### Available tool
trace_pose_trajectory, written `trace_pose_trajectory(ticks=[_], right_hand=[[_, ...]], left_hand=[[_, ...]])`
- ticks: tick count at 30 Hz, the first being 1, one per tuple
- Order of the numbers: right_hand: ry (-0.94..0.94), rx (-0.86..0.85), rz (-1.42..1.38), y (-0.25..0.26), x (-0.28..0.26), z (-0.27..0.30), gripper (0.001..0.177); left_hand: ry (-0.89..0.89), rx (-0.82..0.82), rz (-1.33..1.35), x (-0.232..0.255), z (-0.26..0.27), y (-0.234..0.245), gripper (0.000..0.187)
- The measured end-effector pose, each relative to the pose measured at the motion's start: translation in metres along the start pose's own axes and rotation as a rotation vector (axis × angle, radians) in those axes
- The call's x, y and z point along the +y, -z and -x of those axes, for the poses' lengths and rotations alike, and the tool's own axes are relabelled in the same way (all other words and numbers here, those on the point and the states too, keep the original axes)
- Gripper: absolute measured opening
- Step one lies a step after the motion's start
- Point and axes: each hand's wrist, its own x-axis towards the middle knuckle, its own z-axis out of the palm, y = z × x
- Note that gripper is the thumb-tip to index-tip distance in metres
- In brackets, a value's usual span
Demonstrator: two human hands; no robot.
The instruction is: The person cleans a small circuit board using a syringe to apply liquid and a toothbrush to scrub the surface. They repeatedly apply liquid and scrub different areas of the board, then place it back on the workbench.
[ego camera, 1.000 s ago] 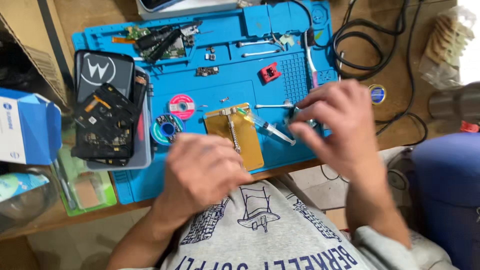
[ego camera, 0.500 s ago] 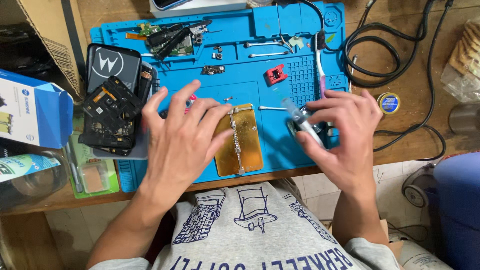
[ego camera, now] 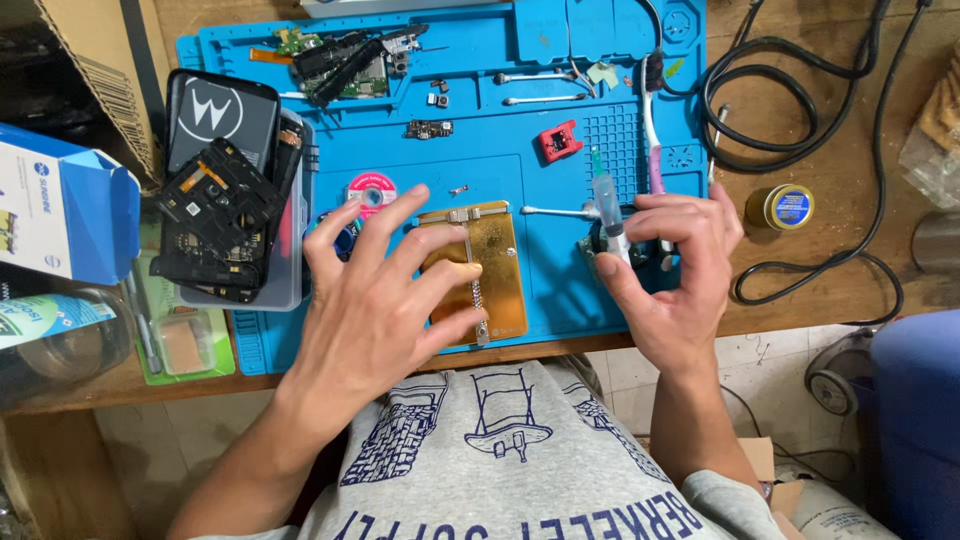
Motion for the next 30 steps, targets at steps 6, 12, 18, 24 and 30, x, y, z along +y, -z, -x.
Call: trace_pose_trajectory(ticks=[6, 12, 18, 24, 30], right_hand=[[-0.01, 0.08, 0.036, -0.005, 0.009, 0.006, 0.034], [0.018, 0.062, 0.135, -0.006, 0.007, 0.004, 0.031], [0.02, 0.025, 0.229, -0.007, 0.001, 0.001, 0.03], [0.007, 0.001, 0.354, -0.01, 0.001, 0.001, 0.026], [0.018, -0.003, 0.321, -0.01, -0.001, 0.0, 0.023]], left_hand=[[0.038, -0.107, -0.09, 0.007, 0.014, -0.008, 0.111], [0.061, -0.032, 0.06, 0.01, 0.02, -0.02, 0.077], [0.072, -0.018, 0.068, 0.01, 0.023, -0.021, 0.068], [0.092, 0.068, -0.036, 0.008, 0.032, -0.029, 0.083], [0.09, 0.103, -0.016, 0.001, 0.029, -0.031, 0.071]])
